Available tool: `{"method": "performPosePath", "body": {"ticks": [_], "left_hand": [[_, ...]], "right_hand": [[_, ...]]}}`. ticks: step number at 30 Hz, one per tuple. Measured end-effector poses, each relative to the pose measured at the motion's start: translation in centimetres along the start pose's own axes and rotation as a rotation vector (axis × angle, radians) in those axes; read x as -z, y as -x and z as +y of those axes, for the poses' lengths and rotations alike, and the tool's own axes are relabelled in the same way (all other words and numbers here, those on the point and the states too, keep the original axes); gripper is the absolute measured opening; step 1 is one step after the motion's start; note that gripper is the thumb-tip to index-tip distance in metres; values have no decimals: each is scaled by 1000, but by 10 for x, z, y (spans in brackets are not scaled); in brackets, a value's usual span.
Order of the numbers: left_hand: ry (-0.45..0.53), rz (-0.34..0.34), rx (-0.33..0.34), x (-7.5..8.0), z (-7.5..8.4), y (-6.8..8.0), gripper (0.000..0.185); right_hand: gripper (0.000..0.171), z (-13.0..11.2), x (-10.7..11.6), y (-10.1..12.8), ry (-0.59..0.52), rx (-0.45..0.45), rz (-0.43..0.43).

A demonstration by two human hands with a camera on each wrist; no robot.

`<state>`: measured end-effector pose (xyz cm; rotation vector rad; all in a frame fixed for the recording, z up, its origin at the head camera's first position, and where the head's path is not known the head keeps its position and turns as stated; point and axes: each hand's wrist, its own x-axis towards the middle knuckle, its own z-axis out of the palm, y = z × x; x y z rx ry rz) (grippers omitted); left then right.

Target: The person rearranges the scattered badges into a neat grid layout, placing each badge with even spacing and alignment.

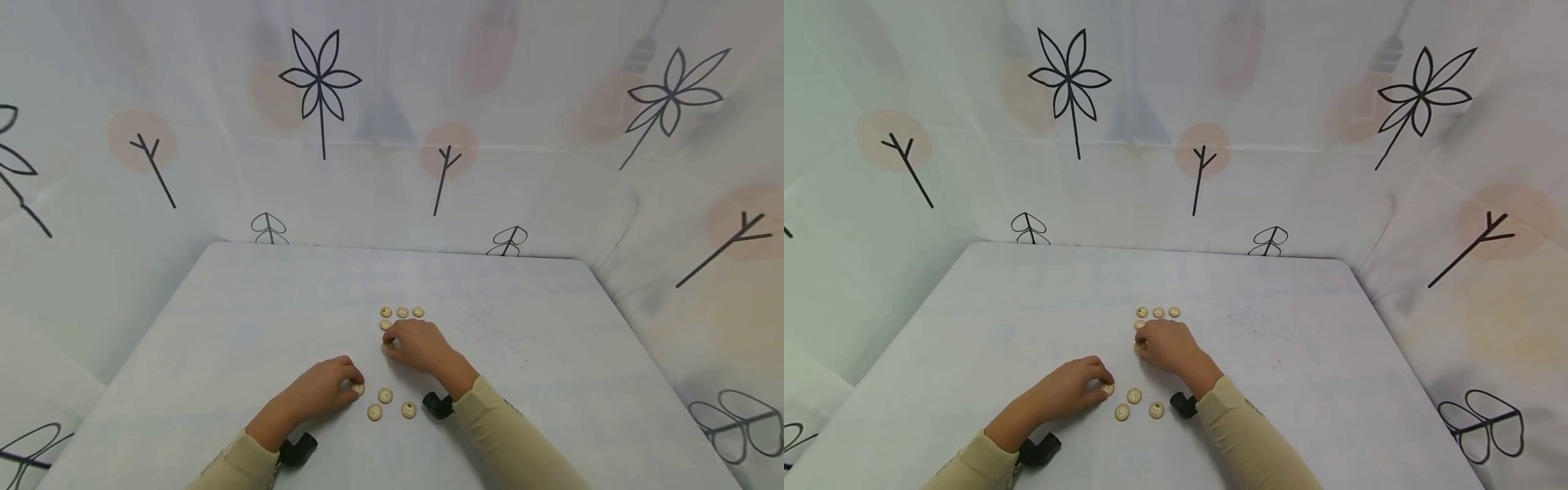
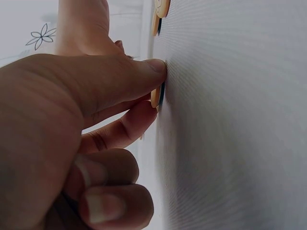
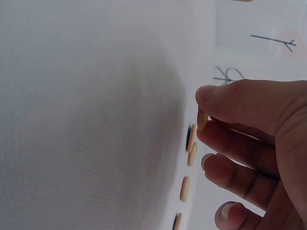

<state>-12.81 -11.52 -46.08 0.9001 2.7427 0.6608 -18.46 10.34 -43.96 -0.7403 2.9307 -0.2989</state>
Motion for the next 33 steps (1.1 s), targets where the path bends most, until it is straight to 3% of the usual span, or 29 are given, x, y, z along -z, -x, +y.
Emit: {"method": "performPosePath", "body": {"ticks": [33], "left_hand": [[6, -25, 29, 2, 3, 0, 18]], "right_hand": [[19, 19, 5, -9, -10, -153, 89]]}}
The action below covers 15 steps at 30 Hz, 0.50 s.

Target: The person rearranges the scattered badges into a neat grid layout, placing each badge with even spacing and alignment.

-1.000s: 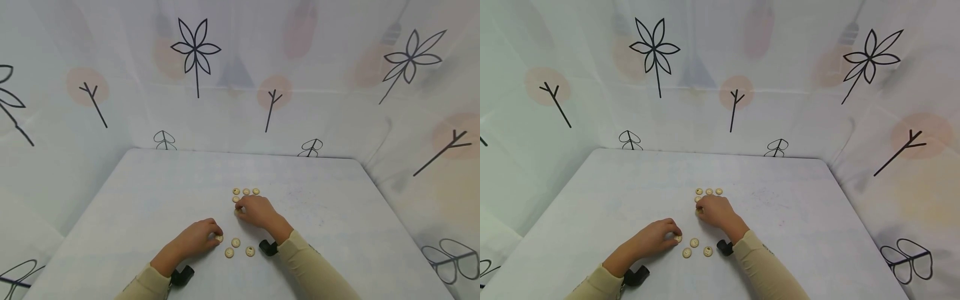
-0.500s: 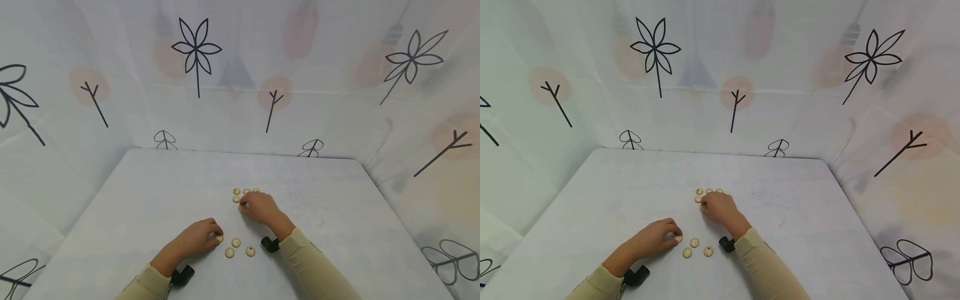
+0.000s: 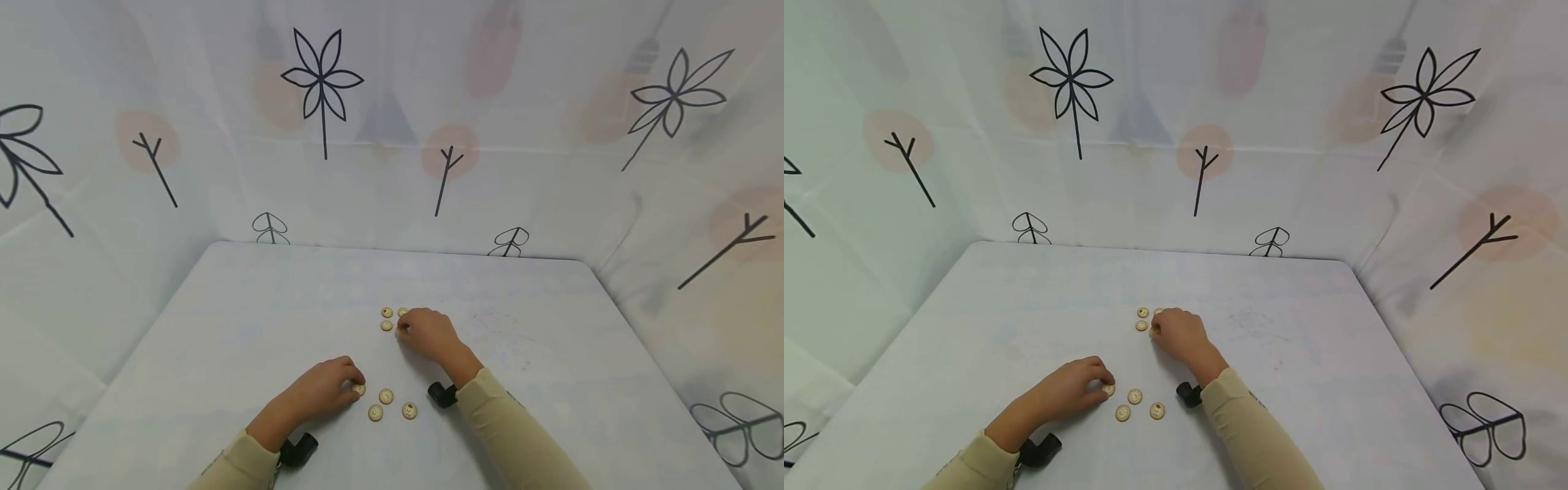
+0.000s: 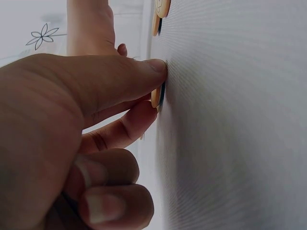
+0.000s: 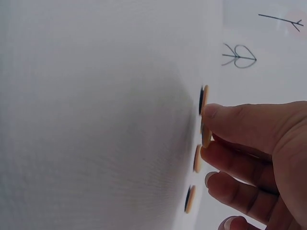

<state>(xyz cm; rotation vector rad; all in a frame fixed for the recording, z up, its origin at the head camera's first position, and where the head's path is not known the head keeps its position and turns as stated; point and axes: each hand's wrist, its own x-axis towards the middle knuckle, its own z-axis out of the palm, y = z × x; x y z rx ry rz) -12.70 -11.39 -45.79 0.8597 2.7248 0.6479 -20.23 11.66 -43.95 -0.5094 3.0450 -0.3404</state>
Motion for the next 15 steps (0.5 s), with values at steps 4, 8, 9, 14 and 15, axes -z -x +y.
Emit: {"method": "performPosePath", "body": {"ticks": [4, 8, 9, 14, 15], "left_hand": [[3, -5, 7, 1, 1, 0, 17], [0, -10, 11, 1, 1, 0, 18], [1, -10, 13, 1, 1, 1, 18], [5, -13, 23, 2, 2, 0, 18], [6, -13, 24, 3, 2, 0, 18]], "right_hand": [[19, 2, -2, -3, 0, -13, 0], [20, 4, -4, -6, 7, -28, 0], [20, 5, -4, -6, 7, -30, 1], [19, 5, -3, -6, 8, -31, 9], [18, 5, -3, -7, 7, -31, 9]]}}
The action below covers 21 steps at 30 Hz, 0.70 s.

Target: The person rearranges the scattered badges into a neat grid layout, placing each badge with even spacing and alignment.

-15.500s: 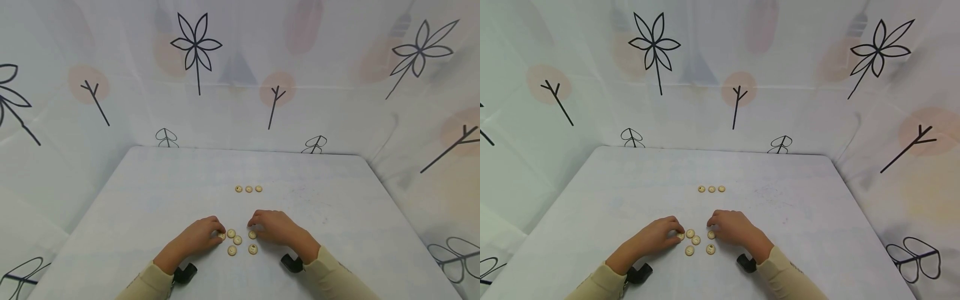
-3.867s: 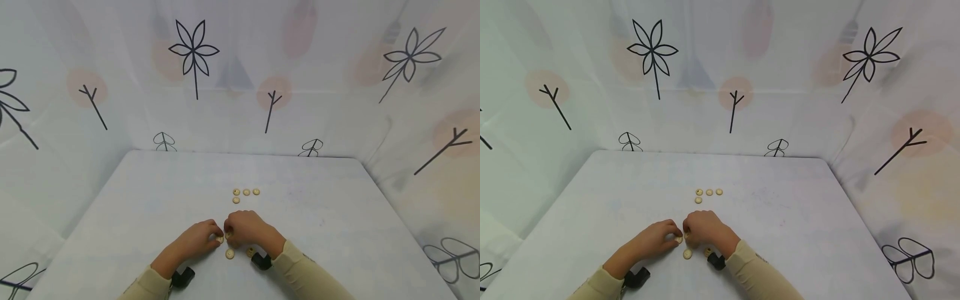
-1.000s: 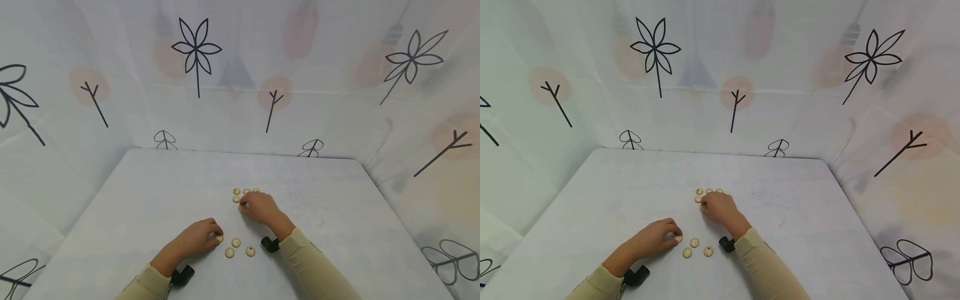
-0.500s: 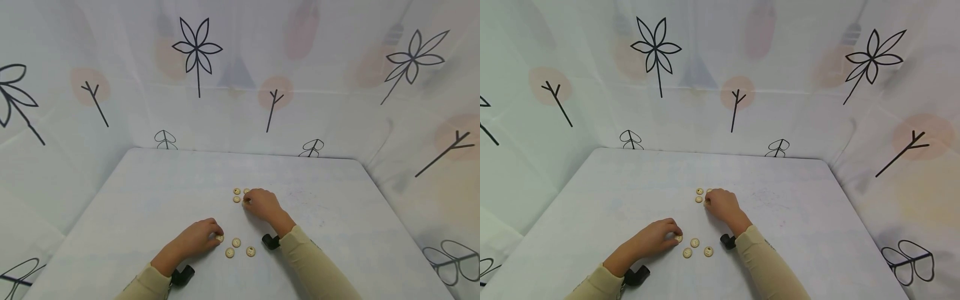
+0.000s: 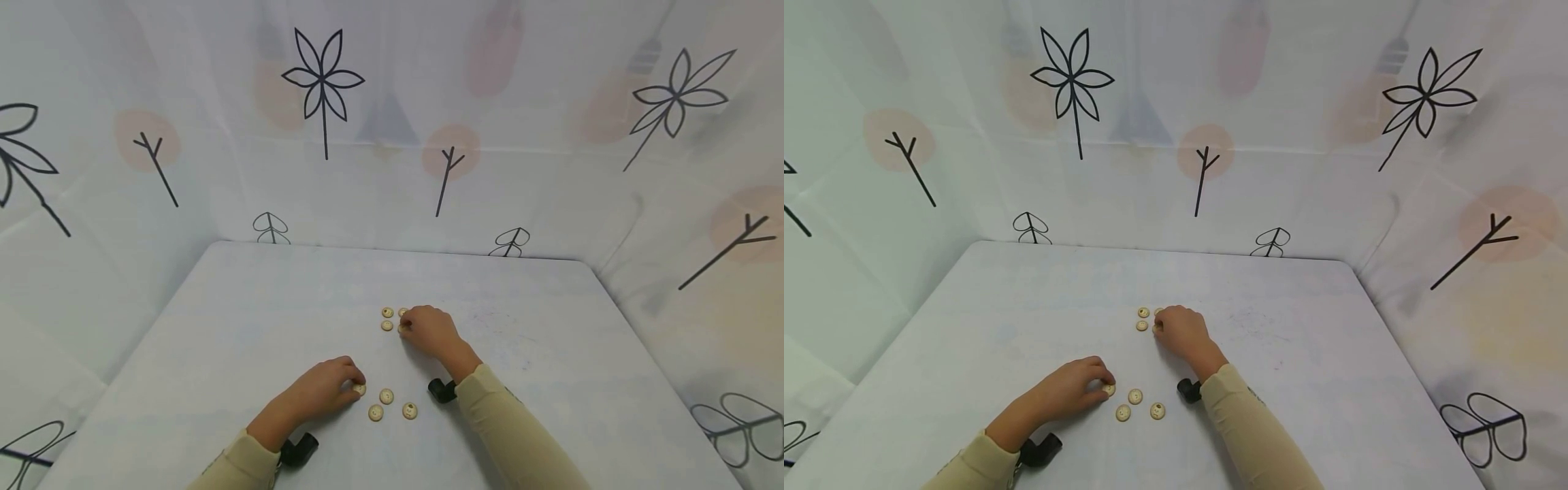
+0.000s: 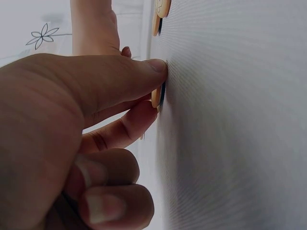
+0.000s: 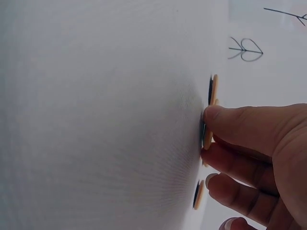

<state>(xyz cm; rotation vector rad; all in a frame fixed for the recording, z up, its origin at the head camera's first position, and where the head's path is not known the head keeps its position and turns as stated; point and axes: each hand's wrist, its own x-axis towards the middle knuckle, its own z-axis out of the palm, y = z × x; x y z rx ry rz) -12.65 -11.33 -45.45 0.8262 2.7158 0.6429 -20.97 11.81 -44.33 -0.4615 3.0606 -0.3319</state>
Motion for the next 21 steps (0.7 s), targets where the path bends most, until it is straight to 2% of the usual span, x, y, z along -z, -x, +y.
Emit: {"method": "performPosePath", "body": {"ticks": [21], "left_hand": [[3, -8, 3, 1, -1, 0, 19]], "right_hand": [[18, 2, -1, -6, 6, -31, -15]]}}
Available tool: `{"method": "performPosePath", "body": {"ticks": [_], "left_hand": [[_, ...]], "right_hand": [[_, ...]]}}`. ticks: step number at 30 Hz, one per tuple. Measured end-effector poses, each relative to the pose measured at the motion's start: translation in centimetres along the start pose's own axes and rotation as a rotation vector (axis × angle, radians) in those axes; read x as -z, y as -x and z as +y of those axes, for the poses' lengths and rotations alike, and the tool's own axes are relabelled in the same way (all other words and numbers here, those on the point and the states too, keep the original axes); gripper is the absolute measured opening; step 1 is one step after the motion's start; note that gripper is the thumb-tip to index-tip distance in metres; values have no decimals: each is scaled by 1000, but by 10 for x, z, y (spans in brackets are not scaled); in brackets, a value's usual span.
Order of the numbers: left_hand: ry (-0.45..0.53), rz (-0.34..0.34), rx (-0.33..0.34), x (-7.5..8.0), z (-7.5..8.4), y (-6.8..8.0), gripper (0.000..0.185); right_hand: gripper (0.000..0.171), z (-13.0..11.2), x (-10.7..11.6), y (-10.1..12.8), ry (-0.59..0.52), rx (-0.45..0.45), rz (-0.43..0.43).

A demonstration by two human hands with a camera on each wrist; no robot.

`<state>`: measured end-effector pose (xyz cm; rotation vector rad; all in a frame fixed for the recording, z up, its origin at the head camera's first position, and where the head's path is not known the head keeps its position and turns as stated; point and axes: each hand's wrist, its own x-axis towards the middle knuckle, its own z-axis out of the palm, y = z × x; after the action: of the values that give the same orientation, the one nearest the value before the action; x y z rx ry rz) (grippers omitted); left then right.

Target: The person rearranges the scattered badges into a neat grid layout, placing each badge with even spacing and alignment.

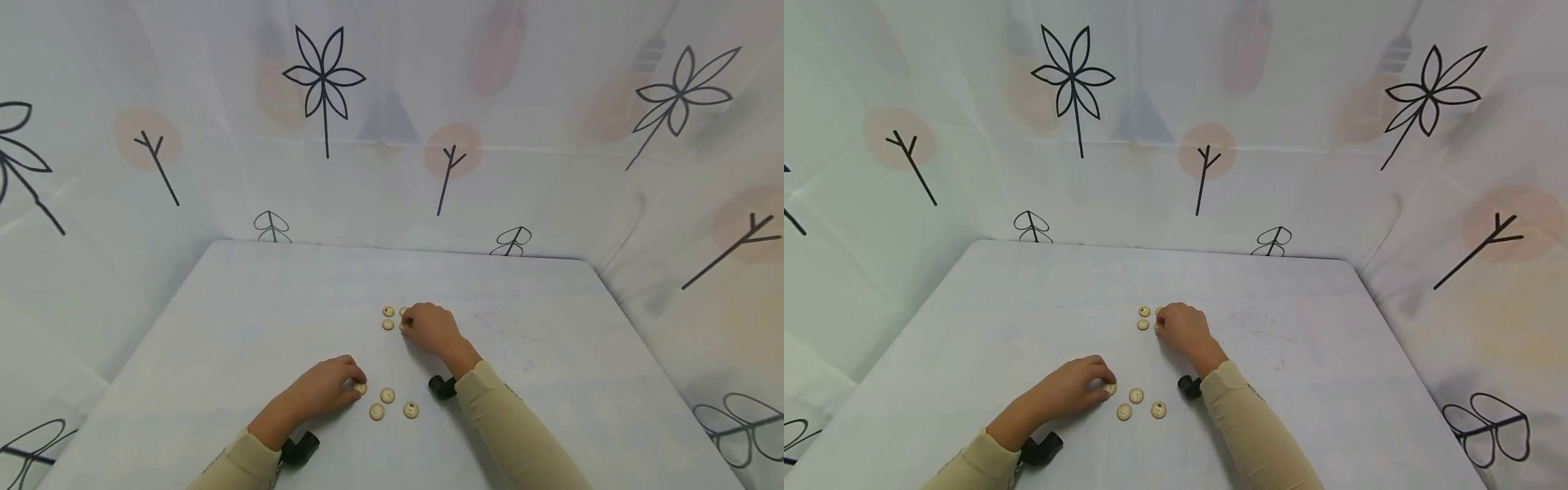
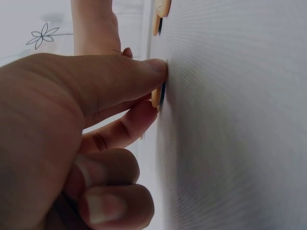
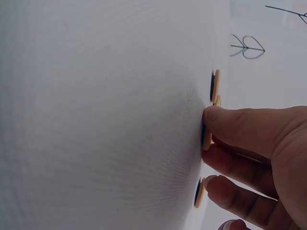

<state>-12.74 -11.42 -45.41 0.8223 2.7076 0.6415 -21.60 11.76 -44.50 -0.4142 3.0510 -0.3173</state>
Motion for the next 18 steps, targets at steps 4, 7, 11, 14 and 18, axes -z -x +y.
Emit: {"method": "performPosePath", "body": {"ticks": [4, 7, 11, 14, 18], "left_hand": [[5, -4, 10, 0, 1, 0, 19], [-2, -4, 11, -1, 0, -1, 19], [-11, 1, 6, -2, -1, -1, 18], [-12, 3, 4, -2, -1, -1, 18], [-9, 7, -4, -2, 0, 0, 18]], "right_hand": [[18, 0, 0, 0, -1, -6, -5], [19, 1, -1, -1, -1, -9, -8], [19, 1, -1, -1, 4, -7, -7], [19, 1, 0, -1, 11, -6, -11], [22, 1, 1, 0, 12, -15, -24]]}}
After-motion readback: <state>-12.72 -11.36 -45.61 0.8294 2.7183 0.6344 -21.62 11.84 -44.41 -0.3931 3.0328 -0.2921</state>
